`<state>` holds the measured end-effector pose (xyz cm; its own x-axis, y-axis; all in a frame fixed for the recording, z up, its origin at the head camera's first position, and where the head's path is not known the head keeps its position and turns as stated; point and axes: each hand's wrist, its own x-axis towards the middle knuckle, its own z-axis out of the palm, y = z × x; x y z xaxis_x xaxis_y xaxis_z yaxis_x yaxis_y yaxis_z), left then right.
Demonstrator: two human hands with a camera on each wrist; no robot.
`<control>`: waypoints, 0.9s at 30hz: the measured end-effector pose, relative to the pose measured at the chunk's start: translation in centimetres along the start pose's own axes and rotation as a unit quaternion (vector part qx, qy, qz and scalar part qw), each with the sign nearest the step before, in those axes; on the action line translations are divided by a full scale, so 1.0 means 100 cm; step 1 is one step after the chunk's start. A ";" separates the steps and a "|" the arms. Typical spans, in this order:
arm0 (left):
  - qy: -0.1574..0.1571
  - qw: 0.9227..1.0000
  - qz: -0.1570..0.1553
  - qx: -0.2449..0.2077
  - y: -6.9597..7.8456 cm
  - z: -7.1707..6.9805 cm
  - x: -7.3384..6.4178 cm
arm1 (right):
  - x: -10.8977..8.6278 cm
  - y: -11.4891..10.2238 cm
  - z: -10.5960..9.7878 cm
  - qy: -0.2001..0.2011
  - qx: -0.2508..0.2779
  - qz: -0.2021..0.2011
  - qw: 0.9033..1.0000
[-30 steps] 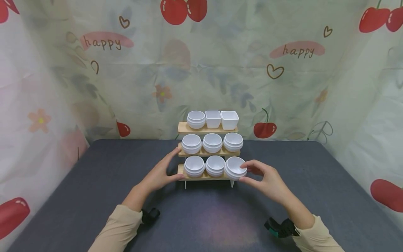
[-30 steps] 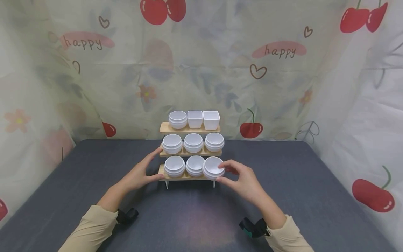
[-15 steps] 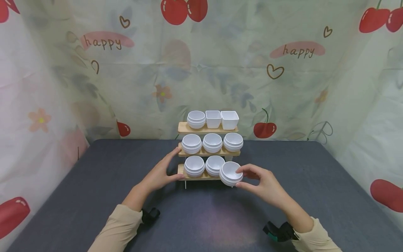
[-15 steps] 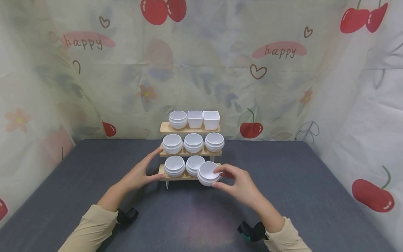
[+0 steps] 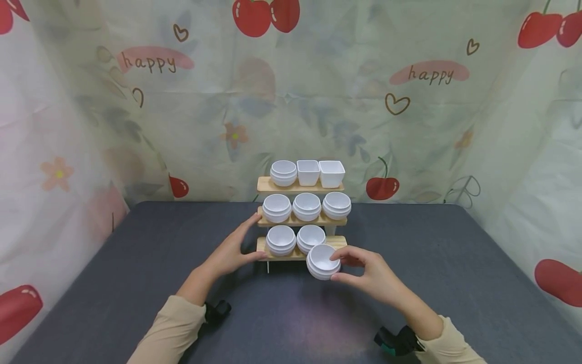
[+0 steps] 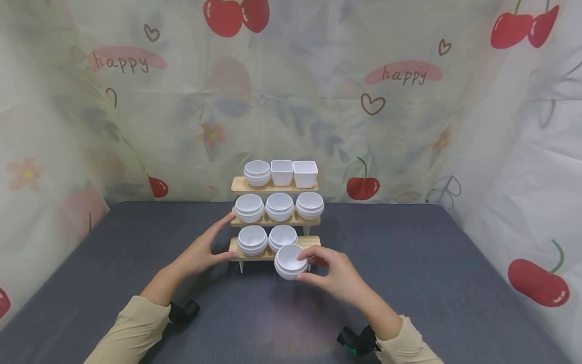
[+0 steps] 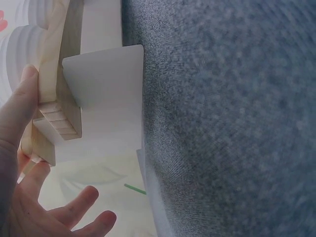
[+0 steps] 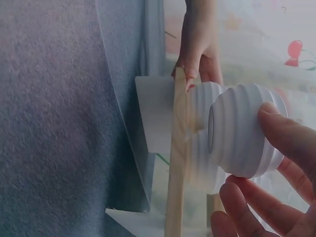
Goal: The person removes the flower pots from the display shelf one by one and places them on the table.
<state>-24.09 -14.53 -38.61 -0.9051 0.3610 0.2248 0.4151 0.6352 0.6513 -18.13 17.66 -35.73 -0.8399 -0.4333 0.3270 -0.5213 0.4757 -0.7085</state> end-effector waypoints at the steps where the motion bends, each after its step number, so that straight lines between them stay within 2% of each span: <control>1: 0.001 1.000 0.001 -0.001 0.000 0.000 0.000 | 0.000 0.000 0.001 -0.002 0.001 -0.002 1.000; 10: 0.005 1.000 0.004 0.004 0.001 0.000 -0.001 | 0.001 0.001 0.011 -0.029 0.015 -0.008 0.999; 17: 0.003 1.000 0.002 -0.006 0.002 0.000 -0.002 | 0.003 0.003 0.022 -0.053 0.026 -0.028 0.998; 27: 0.016 1.000 0.021 -0.003 0.000 0.001 -0.001 | 0.008 0.001 0.038 -0.087 0.034 -0.028 0.995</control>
<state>-24.02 -14.47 -38.71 -0.8890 0.3657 0.2757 0.4532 0.6158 0.6445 -18.27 14.50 -37.91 -0.7681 -0.5862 0.2577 -0.5493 0.3965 -0.7356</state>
